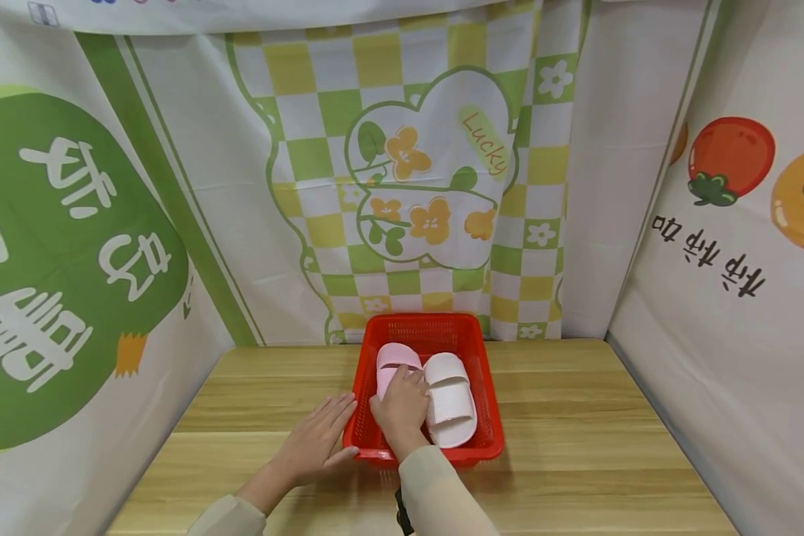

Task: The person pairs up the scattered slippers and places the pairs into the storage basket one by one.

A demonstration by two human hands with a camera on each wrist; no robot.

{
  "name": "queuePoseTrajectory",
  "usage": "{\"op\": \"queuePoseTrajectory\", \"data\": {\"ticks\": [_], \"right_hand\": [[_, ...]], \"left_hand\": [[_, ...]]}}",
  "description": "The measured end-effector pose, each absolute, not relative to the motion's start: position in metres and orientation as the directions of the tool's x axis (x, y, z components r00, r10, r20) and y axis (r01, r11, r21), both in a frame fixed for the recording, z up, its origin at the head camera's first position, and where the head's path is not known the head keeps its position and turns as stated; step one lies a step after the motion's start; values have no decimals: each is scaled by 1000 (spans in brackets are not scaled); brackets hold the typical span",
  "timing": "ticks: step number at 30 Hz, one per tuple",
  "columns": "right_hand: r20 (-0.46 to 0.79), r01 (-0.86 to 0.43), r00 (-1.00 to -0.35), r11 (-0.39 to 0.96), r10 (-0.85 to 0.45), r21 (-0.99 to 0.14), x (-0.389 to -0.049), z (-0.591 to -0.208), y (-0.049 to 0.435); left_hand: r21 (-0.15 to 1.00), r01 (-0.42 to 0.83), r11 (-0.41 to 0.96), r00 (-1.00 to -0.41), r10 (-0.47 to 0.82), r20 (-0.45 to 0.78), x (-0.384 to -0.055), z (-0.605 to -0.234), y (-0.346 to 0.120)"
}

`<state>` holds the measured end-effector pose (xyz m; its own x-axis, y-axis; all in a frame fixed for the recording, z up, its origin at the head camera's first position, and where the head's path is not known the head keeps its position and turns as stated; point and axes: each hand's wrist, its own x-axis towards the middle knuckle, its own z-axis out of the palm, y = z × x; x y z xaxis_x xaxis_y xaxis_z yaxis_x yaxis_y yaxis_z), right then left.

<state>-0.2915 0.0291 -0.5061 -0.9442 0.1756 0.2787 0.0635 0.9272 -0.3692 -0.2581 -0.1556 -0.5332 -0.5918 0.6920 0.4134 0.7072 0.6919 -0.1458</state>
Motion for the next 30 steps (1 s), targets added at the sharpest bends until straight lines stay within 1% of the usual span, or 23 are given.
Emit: {"op": "queuePoseTrajectory", "data": {"ticks": [7, 12, 20, 30], "right_hand": [[319, 52, -932, 936, 171, -348, -293, -513, 28], [296, 65, -939, 937, 173, -343, -294, -517, 26], [264, 75, -948, 933, 176, -352, -293, -517, 23], [247, 79, -955, 942, 166, -326, -289, -516, 20]], "left_hand": [[-128, 704, 698, -606, 685, 404, -258, -533, -154], [-130, 702, 700, -607, 684, 405, -257, -532, -154], [-98, 705, 702, -614, 673, 412, -256, -531, -153], [-117, 705, 700, -607, 680, 412, -257, -533, -154]]}}
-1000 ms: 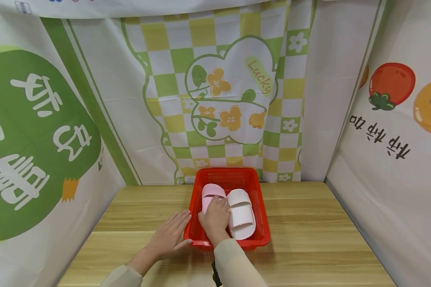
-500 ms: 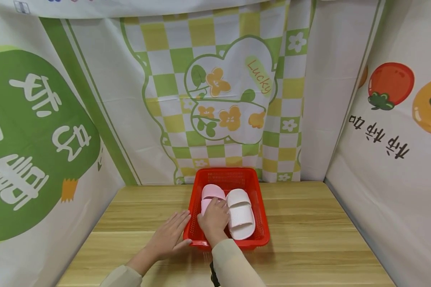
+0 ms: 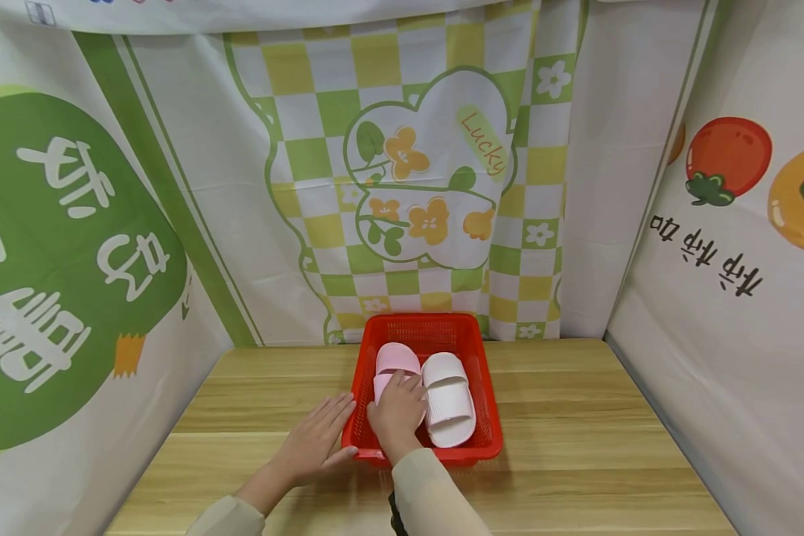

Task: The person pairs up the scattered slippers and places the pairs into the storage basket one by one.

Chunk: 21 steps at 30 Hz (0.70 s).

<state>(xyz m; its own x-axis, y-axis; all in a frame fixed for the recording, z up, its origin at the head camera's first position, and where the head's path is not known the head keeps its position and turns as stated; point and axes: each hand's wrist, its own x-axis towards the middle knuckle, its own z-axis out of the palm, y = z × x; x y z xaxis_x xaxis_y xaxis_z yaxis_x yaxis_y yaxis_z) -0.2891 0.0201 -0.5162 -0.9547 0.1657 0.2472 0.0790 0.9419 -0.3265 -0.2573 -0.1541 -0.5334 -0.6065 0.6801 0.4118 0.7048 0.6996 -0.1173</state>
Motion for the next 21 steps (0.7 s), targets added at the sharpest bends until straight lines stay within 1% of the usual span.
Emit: {"op": "queuePoseTrajectory", "data": {"ticks": [12, 21], "right_hand": [[203, 84, -967, 945, 154, -316, -287, -515, 18], [177, 98, -972, 951, 155, -293, -289, -516, 17]], "left_hand": [[-130, 705, 698, -603, 685, 410, -258, -534, -155], [-110, 696, 710, -622, 672, 402, -257, -533, -153]]}}
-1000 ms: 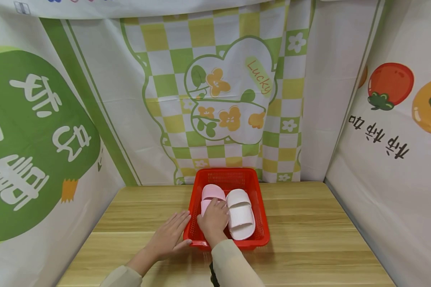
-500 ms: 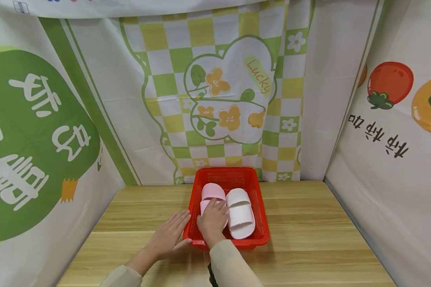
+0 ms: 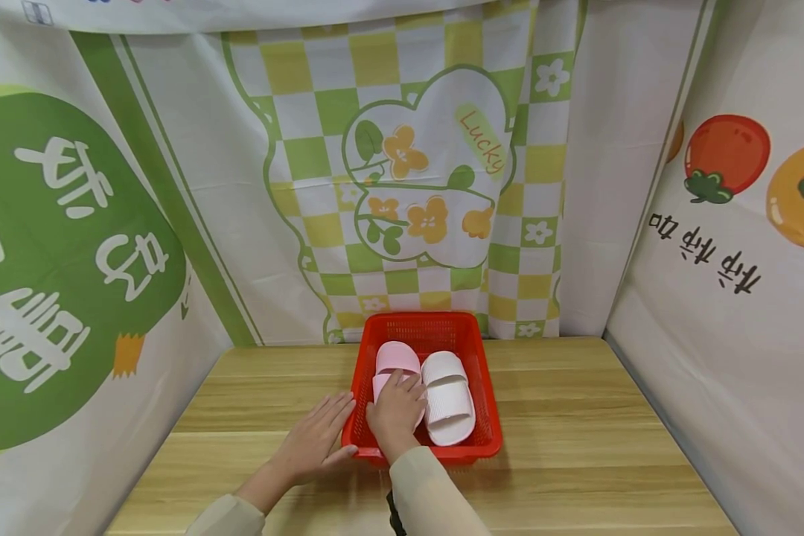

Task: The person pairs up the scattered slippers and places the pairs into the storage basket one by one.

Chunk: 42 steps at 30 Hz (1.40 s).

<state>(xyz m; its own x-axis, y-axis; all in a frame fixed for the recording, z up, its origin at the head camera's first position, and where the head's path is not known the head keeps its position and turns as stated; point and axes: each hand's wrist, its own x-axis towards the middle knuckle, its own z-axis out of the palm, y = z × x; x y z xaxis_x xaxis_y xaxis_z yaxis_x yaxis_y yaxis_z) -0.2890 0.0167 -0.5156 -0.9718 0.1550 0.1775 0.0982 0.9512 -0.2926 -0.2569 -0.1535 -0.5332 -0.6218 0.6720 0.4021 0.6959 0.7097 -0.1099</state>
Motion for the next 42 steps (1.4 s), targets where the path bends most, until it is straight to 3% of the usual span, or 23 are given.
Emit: {"op": "queuePoseTrajectory", "data": {"ticks": [14, 42], "right_hand": [[165, 91, -977, 963, 136, -255, -290, -518, 15], [117, 65, -989, 971, 94, -231, -286, -516, 14]], "left_hand": [[-171, 711, 682, -564, 698, 441, -260, -535, -155], [-158, 706, 691, -582, 692, 426, -258, -533, -156]]}}
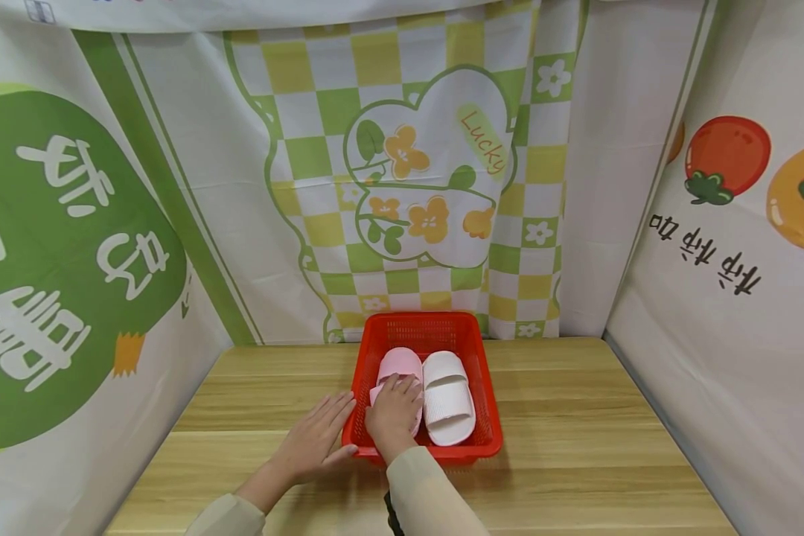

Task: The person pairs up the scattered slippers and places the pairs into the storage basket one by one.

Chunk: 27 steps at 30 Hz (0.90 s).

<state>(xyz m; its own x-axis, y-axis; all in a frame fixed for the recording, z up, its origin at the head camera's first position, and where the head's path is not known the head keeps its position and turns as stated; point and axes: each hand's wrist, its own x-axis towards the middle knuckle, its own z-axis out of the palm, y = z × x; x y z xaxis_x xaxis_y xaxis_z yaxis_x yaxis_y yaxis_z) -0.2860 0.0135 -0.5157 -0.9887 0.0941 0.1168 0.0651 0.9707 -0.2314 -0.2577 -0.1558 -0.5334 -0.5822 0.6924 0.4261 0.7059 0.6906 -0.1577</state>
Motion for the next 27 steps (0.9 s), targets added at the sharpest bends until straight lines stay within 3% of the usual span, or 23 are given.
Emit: {"op": "queuePoseTrajectory", "data": {"ticks": [27], "right_hand": [[100, 27, -994, 980, 47, -196, -288, -508, 18]], "left_hand": [[-144, 708, 692, -597, 694, 403, -258, -531, -156]]}}
